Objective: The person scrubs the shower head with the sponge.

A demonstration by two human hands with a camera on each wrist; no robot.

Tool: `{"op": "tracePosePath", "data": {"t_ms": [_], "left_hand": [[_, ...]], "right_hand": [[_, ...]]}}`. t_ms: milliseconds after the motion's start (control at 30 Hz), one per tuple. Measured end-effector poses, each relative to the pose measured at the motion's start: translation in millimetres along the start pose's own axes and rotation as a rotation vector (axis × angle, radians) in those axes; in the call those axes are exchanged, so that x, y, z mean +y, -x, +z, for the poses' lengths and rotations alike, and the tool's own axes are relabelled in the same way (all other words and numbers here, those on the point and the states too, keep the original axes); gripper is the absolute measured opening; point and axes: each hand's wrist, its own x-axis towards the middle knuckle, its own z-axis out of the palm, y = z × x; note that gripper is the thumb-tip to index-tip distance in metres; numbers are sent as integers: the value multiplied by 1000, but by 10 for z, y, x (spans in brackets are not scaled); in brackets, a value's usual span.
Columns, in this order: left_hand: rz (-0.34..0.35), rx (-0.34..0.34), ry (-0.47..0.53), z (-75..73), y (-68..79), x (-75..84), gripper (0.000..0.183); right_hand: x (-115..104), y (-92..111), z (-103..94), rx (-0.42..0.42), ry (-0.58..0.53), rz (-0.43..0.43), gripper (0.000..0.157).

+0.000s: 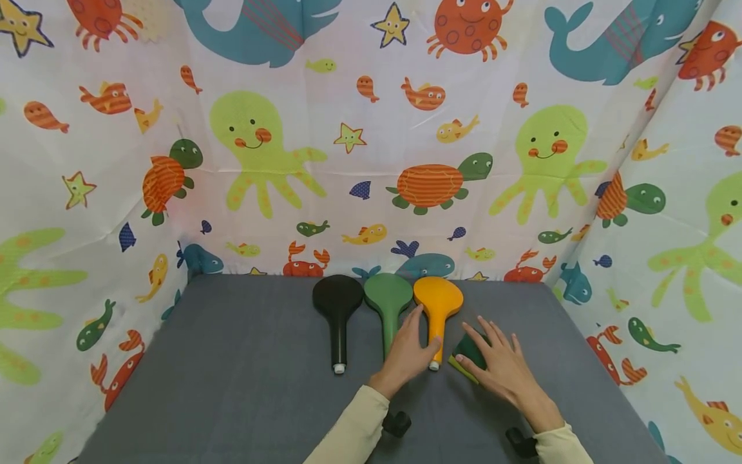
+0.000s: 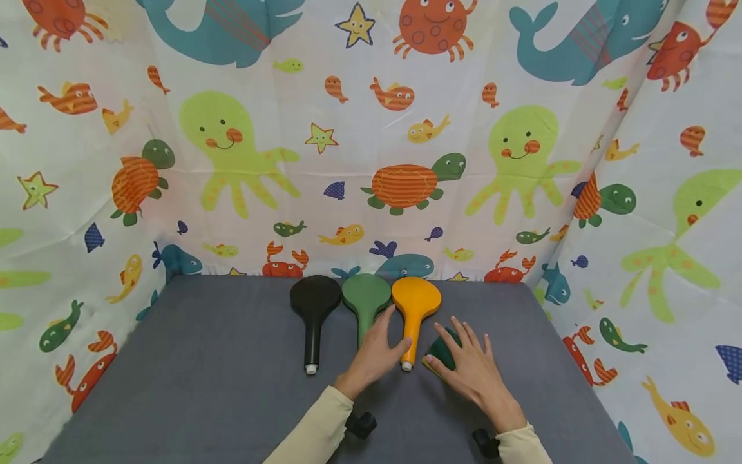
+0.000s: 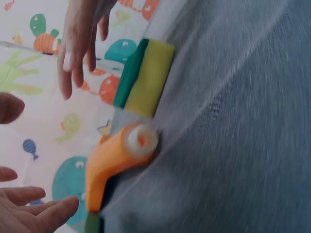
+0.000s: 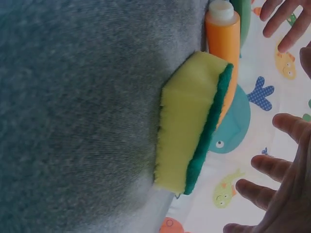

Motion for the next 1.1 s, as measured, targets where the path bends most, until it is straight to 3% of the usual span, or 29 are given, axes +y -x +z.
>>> {"op": "tracePosePath", "data": {"t_ms": [233, 600, 1100], "left_hand": [[-125, 0, 106, 190, -56, -18, 75], [-235, 9, 99, 362, -140, -32, 79], [-256, 65, -42, 553, -202, -148, 83]], "right_hand": [[57, 30, 37, -4, -3, 18, 70], [120, 53, 86, -19, 6, 22, 77], [166, 83, 129, -19, 16, 21, 75]]}}
